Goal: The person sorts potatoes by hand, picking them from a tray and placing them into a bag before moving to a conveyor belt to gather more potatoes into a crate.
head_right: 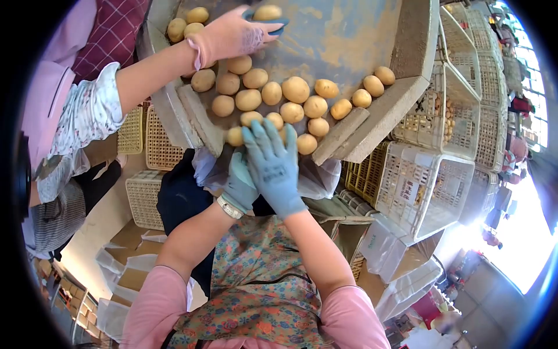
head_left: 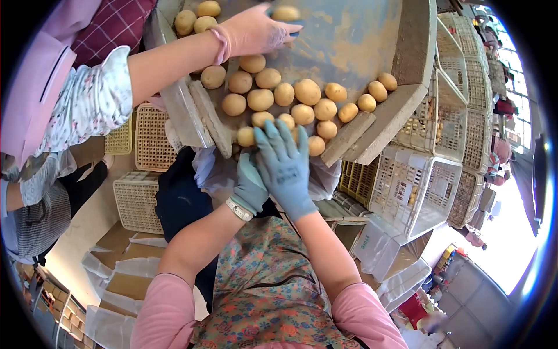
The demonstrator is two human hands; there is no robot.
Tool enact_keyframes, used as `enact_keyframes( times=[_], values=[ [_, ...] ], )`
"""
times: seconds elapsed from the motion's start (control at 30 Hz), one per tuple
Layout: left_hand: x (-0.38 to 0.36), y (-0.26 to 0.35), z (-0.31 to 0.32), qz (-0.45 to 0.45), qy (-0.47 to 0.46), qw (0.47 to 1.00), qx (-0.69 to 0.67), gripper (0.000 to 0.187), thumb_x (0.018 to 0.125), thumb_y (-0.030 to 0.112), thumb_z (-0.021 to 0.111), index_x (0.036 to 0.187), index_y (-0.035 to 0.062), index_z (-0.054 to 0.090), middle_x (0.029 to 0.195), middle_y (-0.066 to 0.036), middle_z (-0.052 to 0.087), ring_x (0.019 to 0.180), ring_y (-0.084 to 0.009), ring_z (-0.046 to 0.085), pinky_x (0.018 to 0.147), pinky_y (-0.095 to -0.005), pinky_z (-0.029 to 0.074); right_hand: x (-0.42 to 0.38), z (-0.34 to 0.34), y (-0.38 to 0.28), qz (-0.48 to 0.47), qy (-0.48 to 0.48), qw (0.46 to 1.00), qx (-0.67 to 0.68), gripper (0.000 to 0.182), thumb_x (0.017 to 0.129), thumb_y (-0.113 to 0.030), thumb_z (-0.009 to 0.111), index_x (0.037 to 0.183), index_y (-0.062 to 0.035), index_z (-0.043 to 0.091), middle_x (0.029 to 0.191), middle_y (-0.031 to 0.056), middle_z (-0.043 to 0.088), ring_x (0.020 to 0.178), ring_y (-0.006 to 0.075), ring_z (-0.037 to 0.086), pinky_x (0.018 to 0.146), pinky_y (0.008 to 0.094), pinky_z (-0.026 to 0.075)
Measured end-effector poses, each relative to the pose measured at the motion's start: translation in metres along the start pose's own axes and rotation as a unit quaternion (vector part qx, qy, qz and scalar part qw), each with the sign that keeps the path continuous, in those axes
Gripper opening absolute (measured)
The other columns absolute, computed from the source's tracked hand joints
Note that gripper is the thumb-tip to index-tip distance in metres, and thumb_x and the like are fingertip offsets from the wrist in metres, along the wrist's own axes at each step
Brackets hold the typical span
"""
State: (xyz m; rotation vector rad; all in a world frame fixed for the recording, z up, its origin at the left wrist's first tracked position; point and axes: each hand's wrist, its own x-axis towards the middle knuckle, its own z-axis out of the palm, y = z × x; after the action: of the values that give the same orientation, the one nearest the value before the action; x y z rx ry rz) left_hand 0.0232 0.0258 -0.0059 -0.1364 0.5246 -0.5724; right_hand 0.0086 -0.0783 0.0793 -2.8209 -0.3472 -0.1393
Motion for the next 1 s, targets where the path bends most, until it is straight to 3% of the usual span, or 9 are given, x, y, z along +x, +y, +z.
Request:
enact_keyframes(
  times=[0.13, 0.2, 0.33, 0.47, 0.5, 0.63, 0.83, 0.93, 1.0],
  values=[
    [-0.025, -0.025, 0.006, 0.066, 0.216, 0.974, 0.032, 0.062, 0.107, 0.051, 0.041, 0.154, 0.0101, 0.044, 0.157, -0.012, 0.047, 0.148, -0.0301, 0.042, 0.124, -0.0506, 0.034, -0.034, -0.016, 0.004, 0.095, 0.005, 0.995, 0.030, 0.065, 0.089, -0.018, 0.068, 0.149, -0.0019, 0.047, 0.152, 0.0248, 0.044, 0.142, 0.0455, 0.041, 0.121, 0.0612, 0.029],
    [-0.028, -0.021, 0.010, -0.016, 0.097, 0.995, 0.000, 0.072, 0.102, 0.061, 0.043, 0.155, 0.0115, 0.042, 0.161, -0.013, 0.042, 0.150, -0.0329, 0.039, 0.124, -0.0535, 0.033, -0.034, -0.011, 0.004, 0.204, 0.068, 0.975, 0.062, 0.074, 0.096, -0.022, 0.064, 0.155, 0.0087, 0.032, 0.158, 0.0406, 0.028, 0.147, 0.0589, 0.028, 0.124, 0.0605, 0.024],
    [-0.026, -0.018, -0.005, -0.085, -0.029, 0.975, -0.204, 0.069, 0.104, 0.056, 0.041, 0.158, 0.0133, 0.039, 0.160, -0.014, 0.042, 0.149, -0.0334, 0.040, 0.123, -0.0534, 0.034, 0.031, 0.022, -0.001, 0.324, 0.134, 0.936, -0.027, 0.075, 0.096, -0.032, 0.062, 0.157, 0.0041, 0.035, 0.158, 0.0426, 0.027, 0.151, 0.0557, 0.024, 0.125, 0.0625, 0.015],
    [-0.025, -0.029, 0.000, 0.038, -0.055, 0.978, 0.198, 0.067, 0.106, 0.057, 0.044, 0.156, 0.0115, 0.037, 0.158, -0.011, 0.045, 0.146, -0.0292, 0.044, 0.120, -0.0534, 0.038, 0.080, 0.021, -0.011, 0.154, 0.085, 0.984, 0.023, 0.063, 0.094, -0.034, 0.066, 0.150, -0.0079, 0.051, 0.154, 0.0255, 0.045, 0.145, 0.0466, 0.037, 0.123, 0.0662, 0.018],
    [-0.025, -0.037, 0.002, 0.133, -0.052, 0.869, 0.473, 0.065, 0.106, 0.057, 0.047, 0.152, 0.0112, 0.042, 0.156, -0.009, 0.047, 0.143, -0.0272, 0.047, 0.117, -0.0543, 0.041, 0.082, 0.025, -0.012, 0.050, 0.065, 0.996, 0.018, 0.059, 0.092, -0.033, 0.067, 0.147, -0.0117, 0.056, 0.152, 0.0181, 0.051, 0.143, 0.0429, 0.041, 0.122, 0.0665, 0.020],
    [-0.001, -0.022, 0.021, -0.007, -0.101, 0.993, -0.052, 0.068, 0.106, 0.056, 0.046, 0.157, 0.0122, 0.036, 0.159, -0.011, 0.044, 0.145, -0.0296, 0.044, 0.121, -0.0516, 0.037, 0.037, 0.001, -0.002, -0.078, -0.016, 0.994, 0.081, 0.054, 0.089, -0.028, 0.069, 0.140, -0.0115, 0.060, 0.149, 0.0073, 0.054, 0.142, 0.0355, 0.045, 0.122, 0.0655, 0.026],
    [-0.013, -0.032, 0.006, -0.032, -0.128, 0.981, -0.144, 0.071, 0.107, 0.056, 0.044, 0.162, 0.0134, 0.029, 0.162, -0.013, 0.040, 0.148, -0.0327, 0.041, 0.125, -0.0482, 0.032, -0.028, -0.051, 0.030, -0.027, -0.102, 0.992, -0.072, 0.038, 0.088, -0.023, 0.071, 0.123, -0.0091, 0.067, 0.137, 0.0082, 0.062, 0.134, 0.0291, 0.054, 0.123, 0.0581, 0.031],
    [-0.019, -0.032, 0.012, -0.064, -0.060, 0.994, -0.062, 0.080, 0.104, 0.067, 0.036, 0.165, 0.0161, 0.025, 0.171, -0.013, 0.023, 0.157, -0.0392, 0.024, 0.120, -0.0746, 0.023, -0.025, -0.083, 0.047, 0.010, -0.075, 0.993, -0.088, 0.033, 0.088, -0.017, 0.072, 0.120, -0.0088, 0.067, 0.120, 0.0097, 0.070, 0.122, 0.0294, 0.062, 0.121, 0.0570, 0.033],
    [-0.019, -0.032, 0.017, -0.099, -0.095, 0.964, -0.229, 0.080, 0.104, 0.067, 0.036, 0.166, 0.0175, 0.023, 0.172, -0.012, 0.021, 0.158, -0.0389, 0.023, 0.121, -0.0743, 0.022, -0.013, -0.088, 0.063, 0.035, 0.002, 0.996, -0.084, 0.034, 0.090, -0.018, 0.072, 0.123, -0.0090, 0.066, 0.118, 0.0095, 0.071, 0.120, 0.0285, 0.063, 0.118, 0.0526, 0.038]
  ],
)
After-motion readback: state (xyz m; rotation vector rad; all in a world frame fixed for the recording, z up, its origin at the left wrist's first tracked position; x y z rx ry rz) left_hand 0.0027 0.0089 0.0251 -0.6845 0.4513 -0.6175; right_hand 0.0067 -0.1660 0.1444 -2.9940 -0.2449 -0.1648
